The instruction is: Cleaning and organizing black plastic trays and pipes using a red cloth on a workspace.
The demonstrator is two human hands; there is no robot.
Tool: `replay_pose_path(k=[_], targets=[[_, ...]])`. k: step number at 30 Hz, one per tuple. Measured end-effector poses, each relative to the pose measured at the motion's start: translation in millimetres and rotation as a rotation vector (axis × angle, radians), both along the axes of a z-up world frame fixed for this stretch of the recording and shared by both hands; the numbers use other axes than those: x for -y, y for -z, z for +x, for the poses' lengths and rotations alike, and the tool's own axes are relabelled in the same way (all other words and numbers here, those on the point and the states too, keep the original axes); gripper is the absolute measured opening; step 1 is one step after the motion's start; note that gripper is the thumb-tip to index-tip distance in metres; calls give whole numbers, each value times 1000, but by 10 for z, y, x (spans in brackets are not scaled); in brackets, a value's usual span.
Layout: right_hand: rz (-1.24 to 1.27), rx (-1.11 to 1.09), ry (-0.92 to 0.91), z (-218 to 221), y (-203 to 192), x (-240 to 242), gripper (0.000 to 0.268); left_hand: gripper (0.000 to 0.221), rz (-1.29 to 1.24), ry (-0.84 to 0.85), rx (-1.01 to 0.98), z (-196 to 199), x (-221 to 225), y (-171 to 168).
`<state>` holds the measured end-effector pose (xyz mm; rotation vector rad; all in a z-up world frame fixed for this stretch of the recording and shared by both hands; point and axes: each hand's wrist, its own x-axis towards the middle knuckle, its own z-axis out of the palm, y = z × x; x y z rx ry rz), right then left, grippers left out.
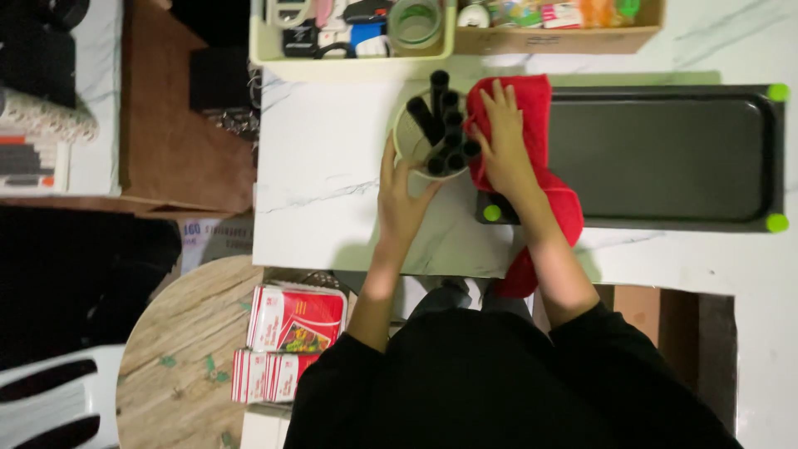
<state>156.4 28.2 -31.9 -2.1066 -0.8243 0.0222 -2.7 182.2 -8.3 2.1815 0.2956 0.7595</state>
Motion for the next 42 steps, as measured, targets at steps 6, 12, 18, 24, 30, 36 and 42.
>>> replay_pose_path(k=[6, 12, 18, 24, 30, 36, 42], targets=[[113, 13, -7, -45, 39, -159, 51, 40, 10, -45, 58, 10, -257, -24], [-235, 187, 22, -181, -190, -277, 39, 37, -5, -244, 75, -89, -690, -20], [-428, 435, -1, -108, 37, -276, 39, 39, -31, -384, 139, -86, -1251, 47], [-484, 495, 26, -121, 144, -208, 45, 43, -1, -427, 190, 34, -1422, 106], [-470, 397, -11, -283, -178, -144, 76, 56, -15, -521, 323, -109, -795, 21], [-400, 286, 26, -518, -346, 76, 76, 36, -337, -45, 160, 72, -123, 560], [-128, 80, -25, -520, -251, 344, 63, 57, -570, 186, 87, 558, 654, 597]])
